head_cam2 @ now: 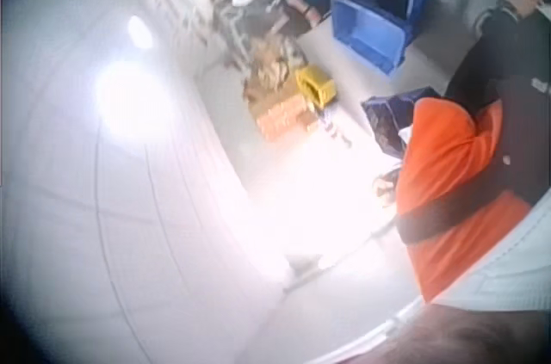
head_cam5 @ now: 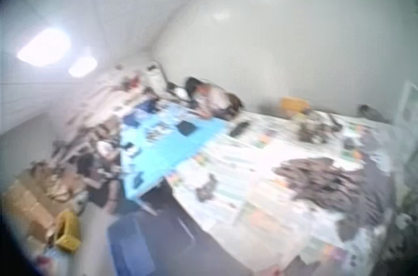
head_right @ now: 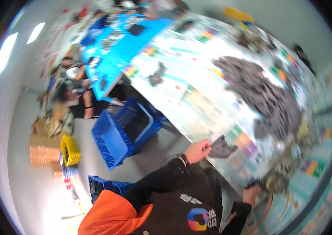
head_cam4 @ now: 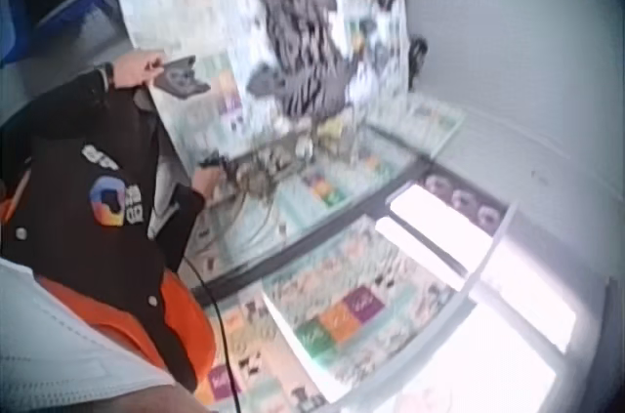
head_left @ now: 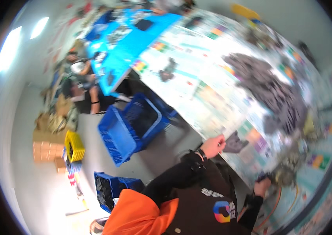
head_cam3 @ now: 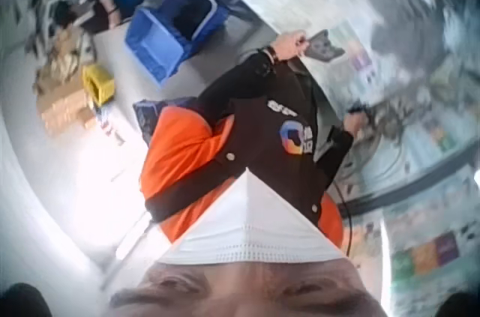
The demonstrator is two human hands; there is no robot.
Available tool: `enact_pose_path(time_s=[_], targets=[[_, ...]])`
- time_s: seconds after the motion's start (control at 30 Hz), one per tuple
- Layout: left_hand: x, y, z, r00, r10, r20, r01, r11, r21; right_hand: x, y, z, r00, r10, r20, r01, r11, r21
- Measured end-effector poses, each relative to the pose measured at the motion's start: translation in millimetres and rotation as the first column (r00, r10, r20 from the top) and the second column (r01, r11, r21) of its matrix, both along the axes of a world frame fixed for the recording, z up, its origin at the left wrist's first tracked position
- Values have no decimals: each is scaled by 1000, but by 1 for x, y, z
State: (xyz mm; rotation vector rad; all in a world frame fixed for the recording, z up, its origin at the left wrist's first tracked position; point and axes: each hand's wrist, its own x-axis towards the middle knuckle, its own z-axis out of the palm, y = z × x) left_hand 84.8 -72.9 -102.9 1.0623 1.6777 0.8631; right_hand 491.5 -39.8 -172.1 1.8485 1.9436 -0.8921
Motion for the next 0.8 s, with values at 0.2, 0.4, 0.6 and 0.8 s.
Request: enact_pose_path(time_s=[0.2,0.4,0.6,0.8], targets=[[-129,-74,39,910,400,-109,-388,915,115,-69,36,1,931,-104,-350,219,926,307],[-269,-100,-15,630,699,338,-732,680,-41,-232,85,82,905,165,-392,16,907,420],[-358,-18,-84,358,733,578,-859,501,-104,-354,60,98,869,248,-427,-64,914,400],[-391,29,-81,847,386,365,-307,916,-257,-400,47,40,875,122,-468,-2,968,249]])
